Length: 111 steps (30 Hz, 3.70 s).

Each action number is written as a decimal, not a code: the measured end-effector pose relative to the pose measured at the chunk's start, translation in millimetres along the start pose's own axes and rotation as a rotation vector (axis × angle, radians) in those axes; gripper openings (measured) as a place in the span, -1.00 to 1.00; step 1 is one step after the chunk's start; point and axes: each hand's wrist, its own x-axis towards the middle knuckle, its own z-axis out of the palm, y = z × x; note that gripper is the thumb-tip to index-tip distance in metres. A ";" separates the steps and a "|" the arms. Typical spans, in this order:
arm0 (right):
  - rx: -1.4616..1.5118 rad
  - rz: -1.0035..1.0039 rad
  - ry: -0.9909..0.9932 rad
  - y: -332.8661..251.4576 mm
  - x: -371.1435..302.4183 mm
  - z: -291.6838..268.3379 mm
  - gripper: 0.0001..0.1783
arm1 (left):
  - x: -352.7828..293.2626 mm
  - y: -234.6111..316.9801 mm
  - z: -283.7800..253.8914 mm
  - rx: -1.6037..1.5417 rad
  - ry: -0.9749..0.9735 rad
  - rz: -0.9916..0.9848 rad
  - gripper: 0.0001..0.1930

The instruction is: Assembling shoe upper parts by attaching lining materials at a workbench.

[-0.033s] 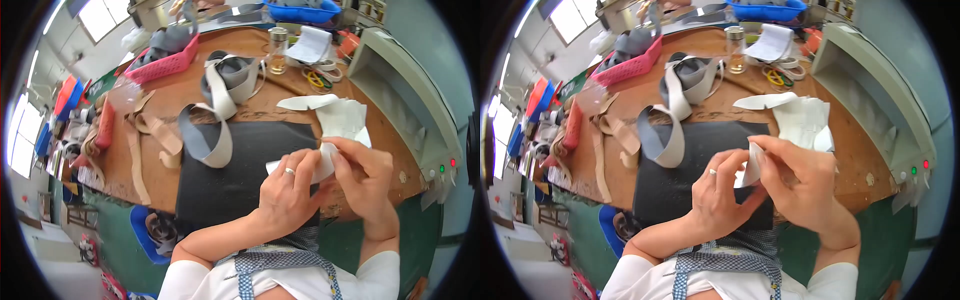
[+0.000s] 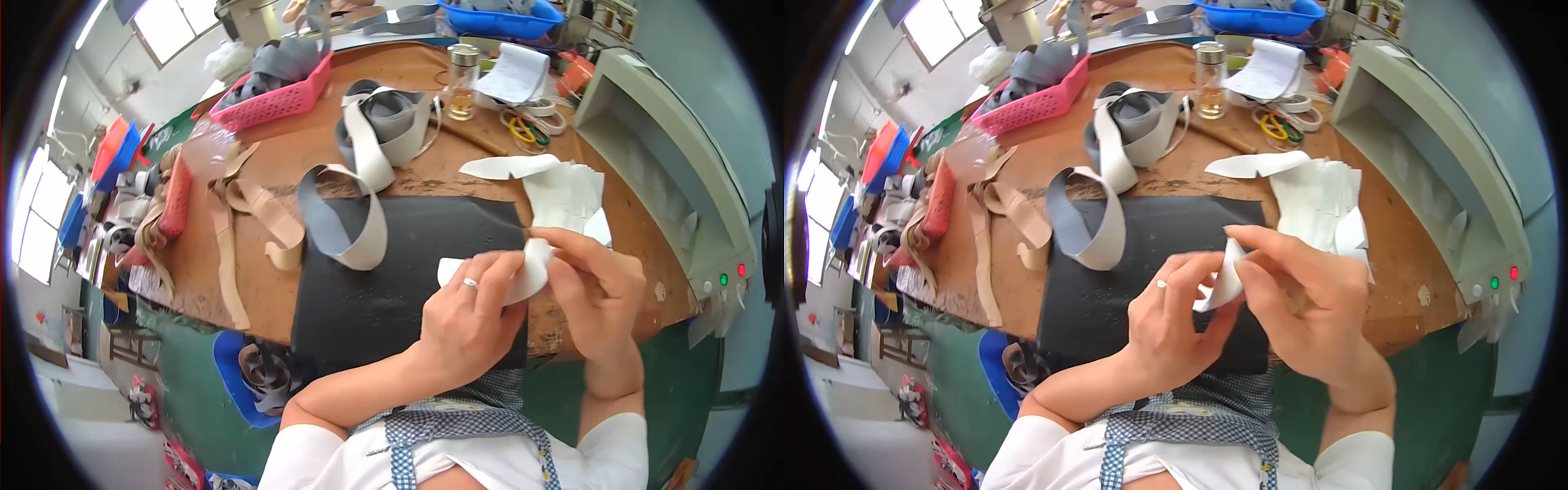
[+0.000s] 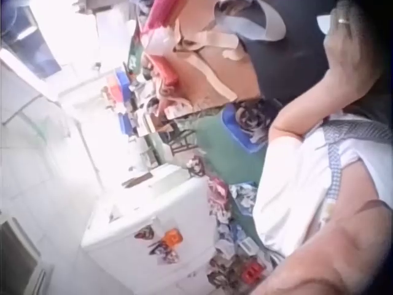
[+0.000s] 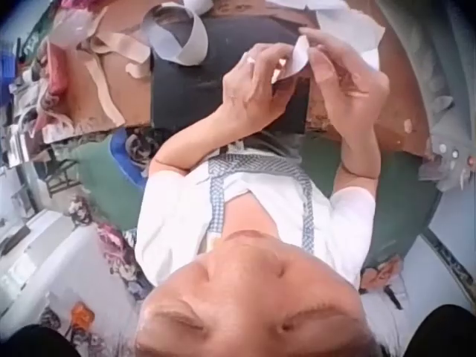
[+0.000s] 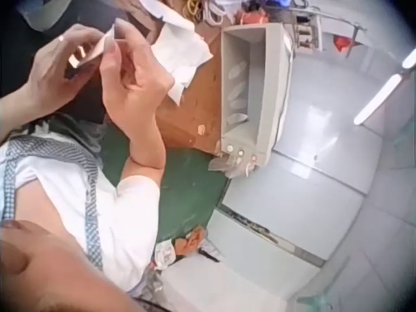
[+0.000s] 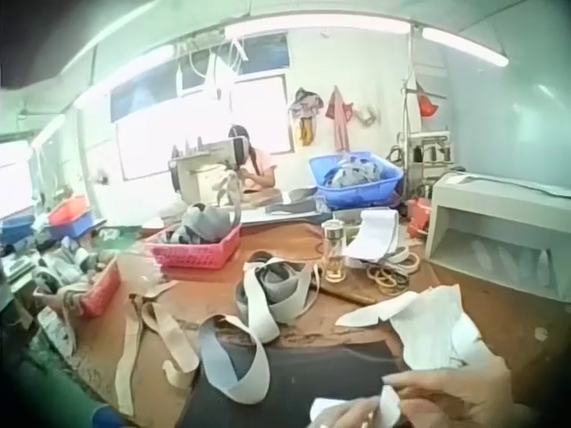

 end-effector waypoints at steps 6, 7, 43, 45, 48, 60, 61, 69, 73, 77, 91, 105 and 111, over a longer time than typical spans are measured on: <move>0.614 0.367 -0.361 34.2 -39.4 58.4 -0.24 | -31.1 -4.0 -72.5 -0.326 -0.220 -0.476 -0.69; 0.662 0.456 -0.472 34.0 -46.8 70.5 -0.36 | -33.7 -10.3 -79.5 -0.301 -0.244 -0.508 -0.67; 0.309 0.252 0.036 71.6 -32.1 162.5 -0.80 | -42.5 -102.4 -92.2 -0.774 -0.244 -1.102 -0.66; 0.300 0.251 0.036 70.4 -32.3 163.3 -0.81 | -42.3 -102.3 -93.7 -0.778 -0.255 -1.114 -0.66; 0.281 0.244 0.040 71.0 -33.5 166.0 -0.81 | -45.1 -104.8 -96.0 -0.799 -0.249 -1.097 -0.66; 0.392 0.347 -0.193 76.6 9.2 151.7 -0.71 | -57.9 -102.2 -119.1 -0.647 -0.261 -1.108 -0.71; 0.397 0.351 -0.178 78.2 10.7 152.3 -0.71 | -59.5 -102.6 -120.2 -0.640 -0.249 -1.126 -0.71; 0.444 0.396 -0.197 91.0 8.4 164.2 -0.73 | -61.5 -105.3 -126.5 -0.641 -0.248 -1.144 -0.67; 0.499 0.445 -0.182 86.5 -1.4 173.4 -0.72 | -61.7 -100.8 -124.3 -0.716 -0.204 -1.139 -0.64; 0.521 0.463 -0.175 78.7 -3.2 176.3 -0.72 | -67.8 -97.5 -115.1 -0.680 -0.167 -1.119 -0.63; 1.062 1.069 -0.096 91.6 8.3 180.3 -0.44 | -70.3 -84.3 -114.0 -0.648 -0.182 -1.011 -0.60; -0.040 -0.240 -0.345 69.4 16.9 136.8 -0.23 | -2.1 -101.8 -147.1 0.297 -0.860 -0.078 -0.75; 0.632 0.506 -0.298 96.2 -7.7 151.9 -0.57 | -21.1 -91.7 -109.3 0.500 -0.047 -0.266 -0.51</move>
